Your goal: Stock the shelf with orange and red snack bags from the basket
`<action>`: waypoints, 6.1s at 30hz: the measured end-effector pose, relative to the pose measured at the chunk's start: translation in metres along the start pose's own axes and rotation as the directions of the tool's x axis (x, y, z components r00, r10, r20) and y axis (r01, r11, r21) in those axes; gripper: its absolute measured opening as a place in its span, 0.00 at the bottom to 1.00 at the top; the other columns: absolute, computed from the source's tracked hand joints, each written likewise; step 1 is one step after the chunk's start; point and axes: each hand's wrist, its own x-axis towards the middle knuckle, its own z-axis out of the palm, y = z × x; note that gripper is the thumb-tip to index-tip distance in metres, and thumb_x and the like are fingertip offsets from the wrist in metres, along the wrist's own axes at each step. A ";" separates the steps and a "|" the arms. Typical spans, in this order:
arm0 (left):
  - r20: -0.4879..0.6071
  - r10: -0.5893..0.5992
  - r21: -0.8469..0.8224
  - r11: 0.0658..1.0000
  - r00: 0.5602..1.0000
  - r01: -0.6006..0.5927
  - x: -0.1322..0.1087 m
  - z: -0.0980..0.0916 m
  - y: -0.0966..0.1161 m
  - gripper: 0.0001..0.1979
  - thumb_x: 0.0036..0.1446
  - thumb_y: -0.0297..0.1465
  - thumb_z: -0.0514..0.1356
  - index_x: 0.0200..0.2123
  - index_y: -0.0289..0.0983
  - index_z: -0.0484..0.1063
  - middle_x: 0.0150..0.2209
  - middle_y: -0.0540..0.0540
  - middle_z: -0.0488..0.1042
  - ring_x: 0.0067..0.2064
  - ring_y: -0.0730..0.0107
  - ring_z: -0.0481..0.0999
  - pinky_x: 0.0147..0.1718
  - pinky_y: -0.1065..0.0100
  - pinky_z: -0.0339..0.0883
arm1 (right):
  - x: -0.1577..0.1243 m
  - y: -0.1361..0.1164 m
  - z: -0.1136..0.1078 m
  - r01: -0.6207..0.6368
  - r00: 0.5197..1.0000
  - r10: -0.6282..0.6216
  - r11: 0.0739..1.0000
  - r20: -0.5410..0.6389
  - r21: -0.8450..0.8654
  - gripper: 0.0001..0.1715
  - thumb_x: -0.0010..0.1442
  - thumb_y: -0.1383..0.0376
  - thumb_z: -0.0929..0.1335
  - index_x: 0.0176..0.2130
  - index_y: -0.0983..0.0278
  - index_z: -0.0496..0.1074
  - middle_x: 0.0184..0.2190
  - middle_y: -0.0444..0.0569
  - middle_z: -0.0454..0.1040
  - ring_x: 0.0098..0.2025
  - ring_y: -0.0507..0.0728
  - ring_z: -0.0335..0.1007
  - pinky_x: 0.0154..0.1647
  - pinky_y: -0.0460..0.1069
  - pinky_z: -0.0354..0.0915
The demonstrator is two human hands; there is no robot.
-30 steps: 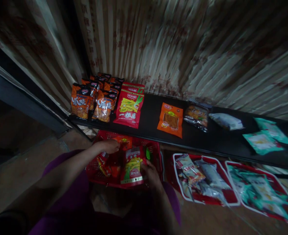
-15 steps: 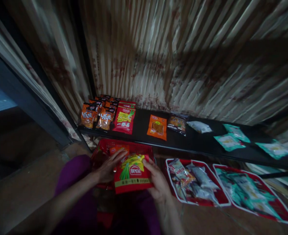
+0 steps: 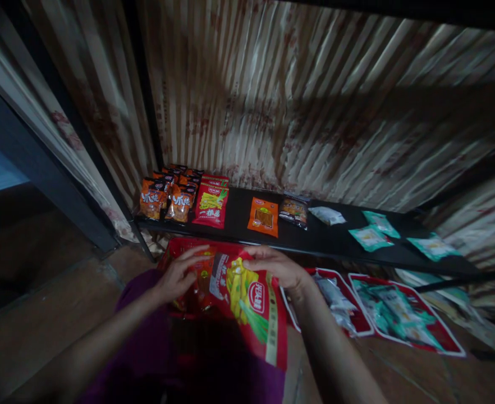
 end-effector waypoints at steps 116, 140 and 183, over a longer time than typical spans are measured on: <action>-0.072 -0.687 -0.913 0.338 0.723 0.230 -0.028 0.019 0.051 0.18 0.34 0.28 0.69 0.34 0.34 0.74 0.29 0.48 0.78 0.29 0.70 0.75 0.33 0.68 0.69 | 0.015 0.095 0.087 0.517 0.648 -0.204 0.826 -0.733 0.227 0.22 0.35 0.59 0.79 0.34 0.60 0.77 0.32 0.45 0.80 0.35 0.57 0.76 0.38 0.52 0.72; -0.120 -0.695 -0.921 0.344 0.709 0.182 -0.027 0.020 0.044 0.20 0.35 0.38 0.71 0.30 0.36 0.70 0.27 0.50 0.76 0.28 0.71 0.75 0.32 0.69 0.68 | 0.030 0.101 0.085 0.596 0.581 -0.261 0.782 -0.771 0.184 0.15 0.38 0.63 0.77 0.28 0.60 0.73 0.23 0.39 0.77 0.24 0.52 0.72 0.34 0.51 0.70; -0.301 -0.637 -0.843 0.526 0.710 0.115 -0.003 -0.005 0.042 0.18 0.37 0.44 0.69 0.24 0.36 0.73 0.24 0.50 0.74 0.26 0.72 0.71 0.28 0.72 0.63 | 0.018 0.108 0.078 0.496 0.681 -0.270 0.854 -0.681 0.158 0.17 0.38 0.59 0.78 0.30 0.59 0.75 0.25 0.42 0.79 0.24 0.55 0.72 0.31 0.51 0.67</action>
